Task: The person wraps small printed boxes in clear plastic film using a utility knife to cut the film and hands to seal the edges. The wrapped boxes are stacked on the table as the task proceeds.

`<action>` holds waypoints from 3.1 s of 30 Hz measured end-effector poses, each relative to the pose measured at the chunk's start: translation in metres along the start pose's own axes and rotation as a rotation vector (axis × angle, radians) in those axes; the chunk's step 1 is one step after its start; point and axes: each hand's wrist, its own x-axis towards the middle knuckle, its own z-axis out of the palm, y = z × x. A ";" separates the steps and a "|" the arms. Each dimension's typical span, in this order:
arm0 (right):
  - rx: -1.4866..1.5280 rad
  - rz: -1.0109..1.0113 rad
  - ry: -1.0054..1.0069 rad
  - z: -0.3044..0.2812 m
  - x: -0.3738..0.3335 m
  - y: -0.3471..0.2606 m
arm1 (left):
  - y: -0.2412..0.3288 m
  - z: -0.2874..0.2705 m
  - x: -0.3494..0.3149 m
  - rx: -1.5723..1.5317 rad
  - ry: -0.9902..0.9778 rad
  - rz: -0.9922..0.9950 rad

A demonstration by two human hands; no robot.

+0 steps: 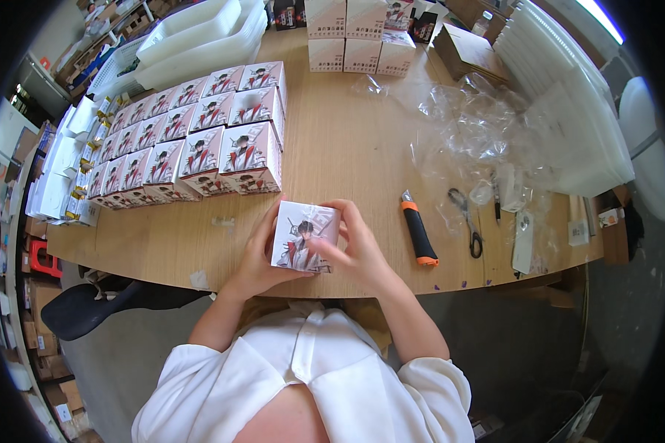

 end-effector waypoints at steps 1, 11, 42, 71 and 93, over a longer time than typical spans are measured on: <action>0.090 -0.079 -0.026 0.002 -0.004 0.008 | 0.006 -0.002 0.001 0.104 0.016 0.058; 0.055 -0.035 0.006 0.013 -0.018 -0.008 | 0.027 0.000 -0.006 0.353 0.067 0.189; -0.460 -0.144 0.270 -0.090 -0.041 0.003 | 0.013 -0.020 0.016 -0.681 0.049 -0.298; -0.896 -0.413 -0.865 -0.026 0.047 -0.140 | 0.004 -0.026 0.017 -0.810 0.012 -0.288; -1.534 -0.170 0.532 -0.094 -0.033 0.051 | 0.026 -0.012 0.014 -0.369 -0.025 -0.143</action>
